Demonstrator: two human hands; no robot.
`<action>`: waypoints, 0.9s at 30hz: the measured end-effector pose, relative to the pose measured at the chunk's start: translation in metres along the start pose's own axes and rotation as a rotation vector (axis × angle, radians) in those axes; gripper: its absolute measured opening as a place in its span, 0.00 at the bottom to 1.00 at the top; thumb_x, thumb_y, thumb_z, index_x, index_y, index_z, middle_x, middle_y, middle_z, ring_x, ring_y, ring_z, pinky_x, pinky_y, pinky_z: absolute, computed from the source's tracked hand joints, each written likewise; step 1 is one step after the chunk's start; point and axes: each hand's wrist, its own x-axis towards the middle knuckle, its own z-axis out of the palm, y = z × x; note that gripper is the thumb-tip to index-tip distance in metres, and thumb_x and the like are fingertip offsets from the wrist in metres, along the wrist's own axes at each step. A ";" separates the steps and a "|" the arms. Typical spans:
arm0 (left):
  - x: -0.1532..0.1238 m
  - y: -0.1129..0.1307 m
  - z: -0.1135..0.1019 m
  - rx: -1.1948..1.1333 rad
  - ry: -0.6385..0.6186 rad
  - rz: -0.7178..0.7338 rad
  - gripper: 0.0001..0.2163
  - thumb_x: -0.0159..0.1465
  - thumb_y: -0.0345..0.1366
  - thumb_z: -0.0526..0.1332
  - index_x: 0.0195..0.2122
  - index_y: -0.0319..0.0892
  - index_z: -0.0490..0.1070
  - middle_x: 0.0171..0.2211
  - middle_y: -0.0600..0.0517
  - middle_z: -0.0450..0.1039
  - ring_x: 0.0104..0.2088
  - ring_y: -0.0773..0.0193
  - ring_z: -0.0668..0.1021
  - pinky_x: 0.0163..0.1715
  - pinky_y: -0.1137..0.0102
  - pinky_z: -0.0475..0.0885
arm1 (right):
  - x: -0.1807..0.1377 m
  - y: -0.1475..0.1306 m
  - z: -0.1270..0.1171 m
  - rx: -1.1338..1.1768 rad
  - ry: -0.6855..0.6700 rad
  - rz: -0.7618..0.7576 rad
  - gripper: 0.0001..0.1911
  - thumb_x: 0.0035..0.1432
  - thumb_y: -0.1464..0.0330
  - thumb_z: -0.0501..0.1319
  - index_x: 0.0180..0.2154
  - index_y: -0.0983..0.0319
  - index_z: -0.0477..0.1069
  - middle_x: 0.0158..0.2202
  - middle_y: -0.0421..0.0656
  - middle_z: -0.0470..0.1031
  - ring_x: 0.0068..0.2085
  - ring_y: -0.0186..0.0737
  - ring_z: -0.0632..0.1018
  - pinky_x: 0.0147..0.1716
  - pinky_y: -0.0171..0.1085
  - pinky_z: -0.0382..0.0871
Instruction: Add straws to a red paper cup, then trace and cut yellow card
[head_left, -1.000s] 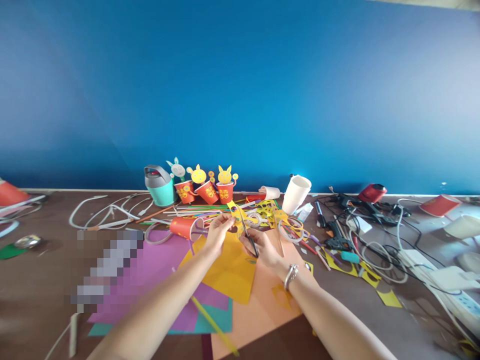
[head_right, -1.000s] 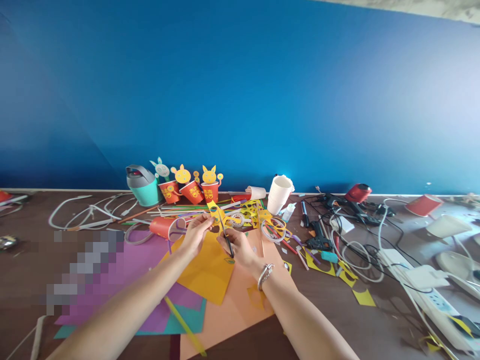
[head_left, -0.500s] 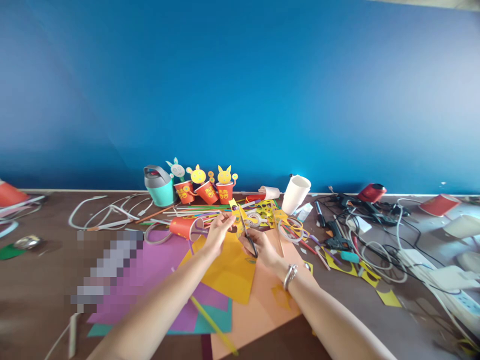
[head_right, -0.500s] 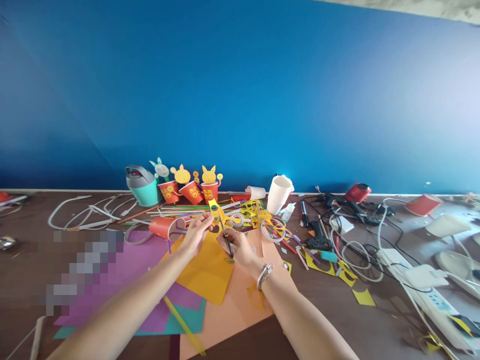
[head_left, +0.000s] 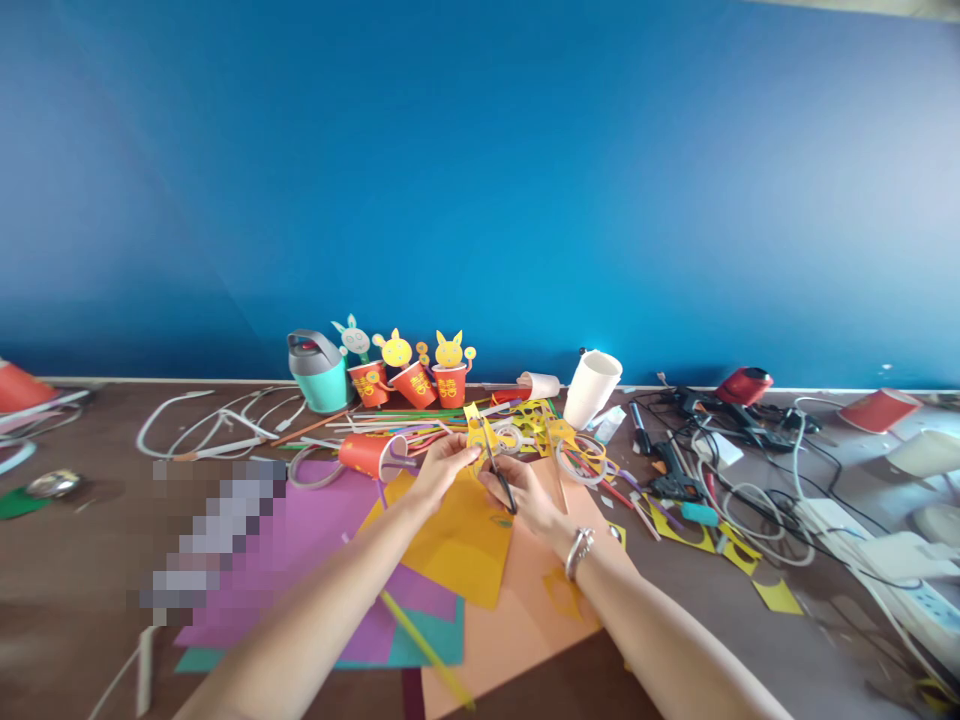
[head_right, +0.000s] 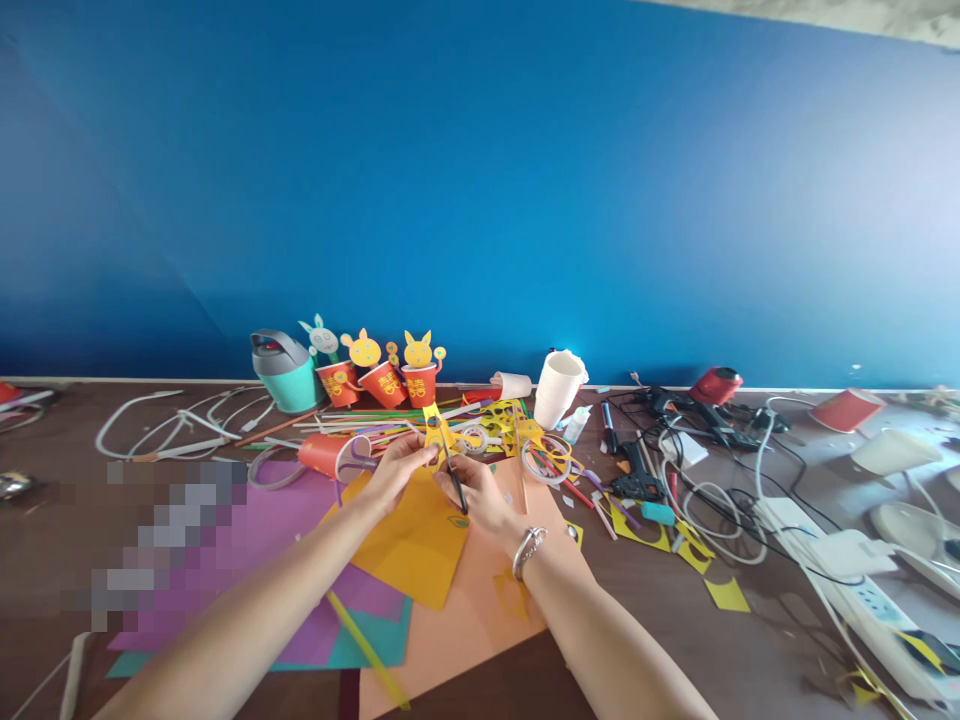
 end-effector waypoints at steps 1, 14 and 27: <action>0.000 0.000 0.000 -0.002 0.003 0.003 0.11 0.47 0.42 0.70 0.22 0.40 0.71 0.22 0.54 0.70 0.25 0.67 0.69 0.29 0.72 0.63 | 0.000 0.001 0.000 0.009 0.004 0.000 0.22 0.51 0.49 0.64 0.31 0.62 0.65 0.21 0.34 0.56 0.21 0.28 0.56 0.20 0.32 0.48; 0.005 -0.008 -0.006 -0.011 0.022 0.017 0.14 0.48 0.43 0.69 0.20 0.40 0.68 0.20 0.56 0.67 0.24 0.68 0.68 0.29 0.72 0.62 | 0.001 -0.005 -0.002 -0.029 -0.018 0.013 0.21 0.51 0.51 0.64 0.28 0.62 0.64 0.20 0.34 0.57 0.20 0.28 0.56 0.18 0.31 0.47; 0.001 -0.004 -0.002 -0.039 0.058 0.033 0.14 0.48 0.44 0.70 0.22 0.40 0.70 0.21 0.55 0.67 0.24 0.69 0.68 0.29 0.73 0.64 | 0.002 0.001 -0.001 0.025 -0.010 0.018 0.17 0.52 0.57 0.65 0.27 0.61 0.62 0.19 0.32 0.54 0.19 0.27 0.55 0.18 0.31 0.47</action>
